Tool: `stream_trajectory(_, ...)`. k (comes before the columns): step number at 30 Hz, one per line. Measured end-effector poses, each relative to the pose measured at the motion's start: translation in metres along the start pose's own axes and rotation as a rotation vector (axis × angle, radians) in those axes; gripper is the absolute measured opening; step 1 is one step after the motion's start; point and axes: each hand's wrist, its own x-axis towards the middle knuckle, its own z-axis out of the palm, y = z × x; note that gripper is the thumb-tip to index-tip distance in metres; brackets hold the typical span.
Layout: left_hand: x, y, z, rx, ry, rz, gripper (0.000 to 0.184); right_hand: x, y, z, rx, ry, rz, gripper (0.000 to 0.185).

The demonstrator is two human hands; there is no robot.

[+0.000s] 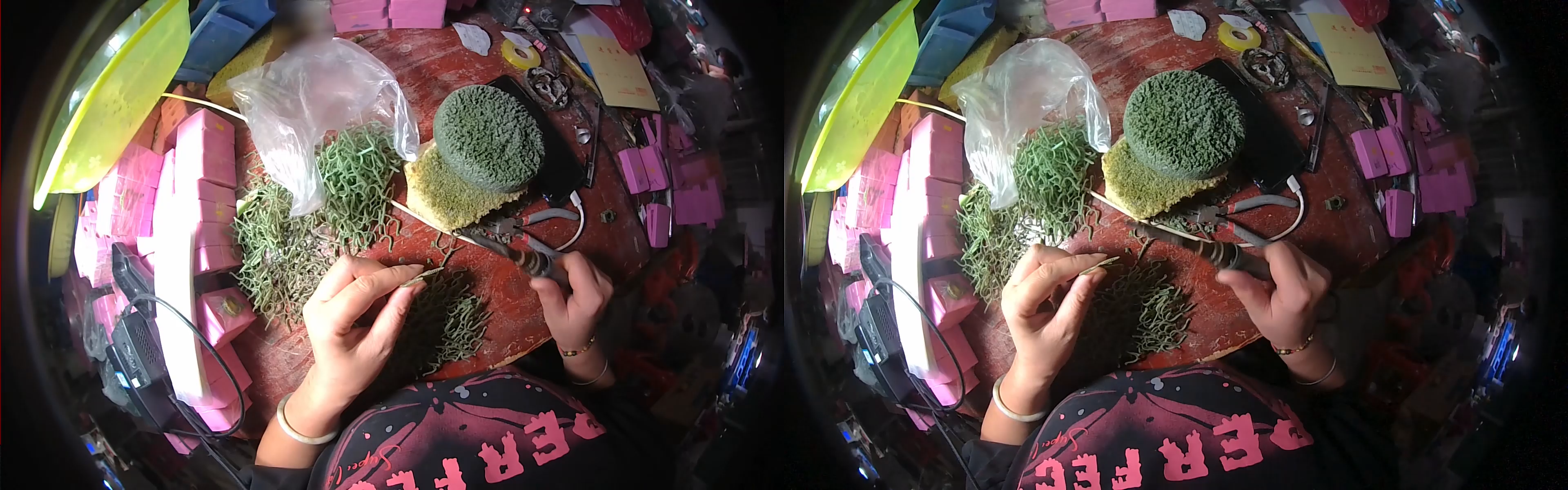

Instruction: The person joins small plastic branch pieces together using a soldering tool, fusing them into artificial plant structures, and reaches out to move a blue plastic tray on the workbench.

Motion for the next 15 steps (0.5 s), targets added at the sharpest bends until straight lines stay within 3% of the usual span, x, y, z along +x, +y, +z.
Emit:
stream_trajectory(7, 0.0008, 0.0017, -0.0001, 0.004, 0.0, -0.013, 0.022, -0.004, 0.0002, 0.0048, 0.057, -0.052, -0.16, 0.053)
stream_trajectory(15, 0.0, -0.0004, 0.0002, 0.005, -0.008, -0.014, 0.023, -0.0037, -0.0004, 0.0058, 0.044, -0.08, -0.163, 0.053)
